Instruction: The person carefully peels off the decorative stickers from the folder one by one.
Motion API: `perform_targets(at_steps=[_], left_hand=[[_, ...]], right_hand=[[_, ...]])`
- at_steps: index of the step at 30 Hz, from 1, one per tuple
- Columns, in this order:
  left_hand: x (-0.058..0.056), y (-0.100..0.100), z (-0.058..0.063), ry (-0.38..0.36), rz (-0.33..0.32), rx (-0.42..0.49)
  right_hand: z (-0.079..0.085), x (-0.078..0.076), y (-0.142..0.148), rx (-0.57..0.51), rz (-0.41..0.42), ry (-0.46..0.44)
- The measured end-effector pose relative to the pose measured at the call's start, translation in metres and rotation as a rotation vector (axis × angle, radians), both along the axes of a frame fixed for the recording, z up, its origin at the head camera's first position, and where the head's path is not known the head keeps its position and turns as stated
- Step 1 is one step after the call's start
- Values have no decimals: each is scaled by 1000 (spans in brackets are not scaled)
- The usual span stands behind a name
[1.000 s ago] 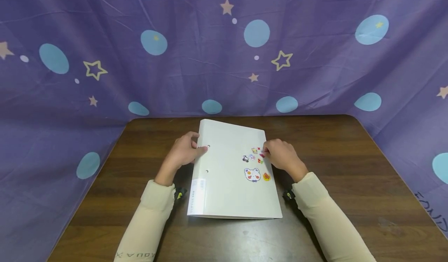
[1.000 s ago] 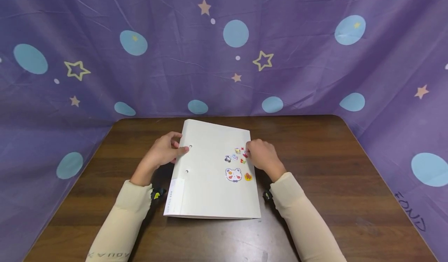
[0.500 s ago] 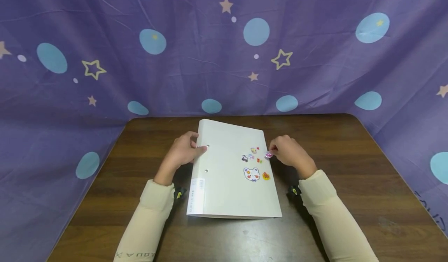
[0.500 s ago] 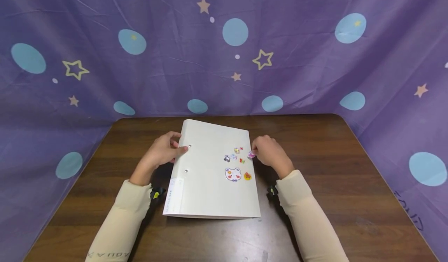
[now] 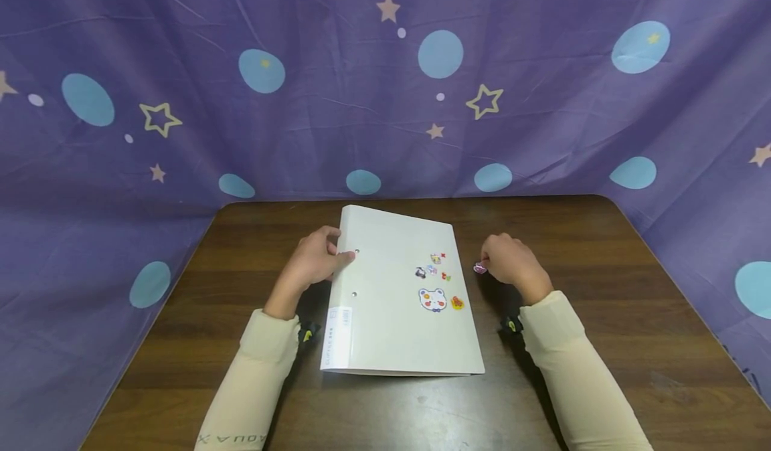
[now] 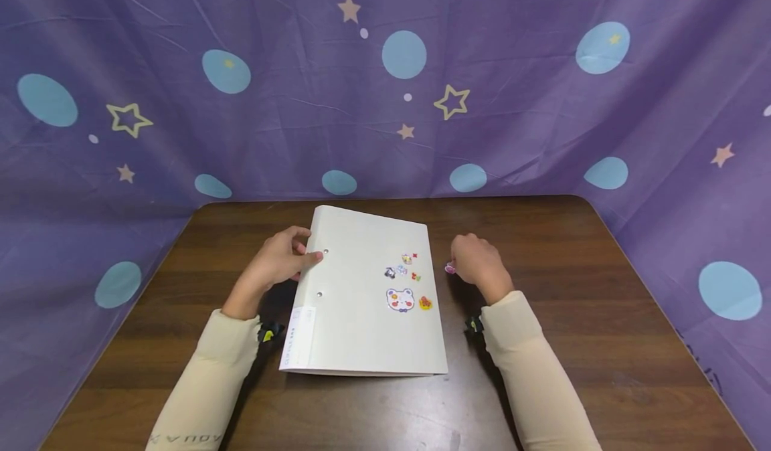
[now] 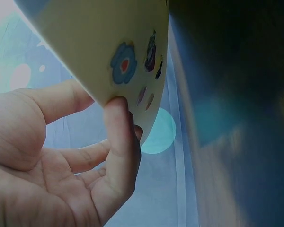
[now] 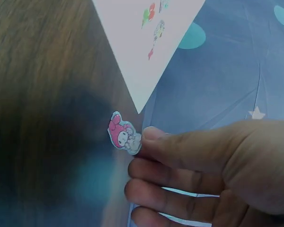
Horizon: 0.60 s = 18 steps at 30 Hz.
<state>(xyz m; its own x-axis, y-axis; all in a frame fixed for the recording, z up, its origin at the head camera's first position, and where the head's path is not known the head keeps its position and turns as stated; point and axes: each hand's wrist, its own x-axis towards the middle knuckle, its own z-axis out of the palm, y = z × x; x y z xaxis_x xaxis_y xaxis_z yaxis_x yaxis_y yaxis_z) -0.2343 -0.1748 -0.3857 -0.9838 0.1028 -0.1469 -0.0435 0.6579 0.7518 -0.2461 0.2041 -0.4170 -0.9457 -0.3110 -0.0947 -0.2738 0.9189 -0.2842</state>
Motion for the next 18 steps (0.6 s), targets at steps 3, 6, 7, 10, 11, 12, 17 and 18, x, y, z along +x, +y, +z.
perform_targets(at_steps=[3,6,7,10,11,12,17,18], left_hand=[[0,-1,0,-2,0,1],[-1,-1,-1,-3,-3,6],[-1,-1,-1,-4,-4,8],[-1,-1,0,-4,-5,10],[-1,-1,0,-4,-5,9],[-1,-1,0,-2,-5,5],[-1,-2,-1,8,-6,2],[-1,-2,-1,9,-5,2]], right_hand=[[-2,-1,0,13,-16,-20],[-4,-3,0,36,-31,-40],[-5,-3,0,42,-37,-44],[-6,-4,0,51,-50,-58],[-6,-4,-1,49,-53,-58],[-6,-3,-1,47,-53,-52],[0,0,-5,16,-40,-29],[1,2,-6,10,-36,-28]])
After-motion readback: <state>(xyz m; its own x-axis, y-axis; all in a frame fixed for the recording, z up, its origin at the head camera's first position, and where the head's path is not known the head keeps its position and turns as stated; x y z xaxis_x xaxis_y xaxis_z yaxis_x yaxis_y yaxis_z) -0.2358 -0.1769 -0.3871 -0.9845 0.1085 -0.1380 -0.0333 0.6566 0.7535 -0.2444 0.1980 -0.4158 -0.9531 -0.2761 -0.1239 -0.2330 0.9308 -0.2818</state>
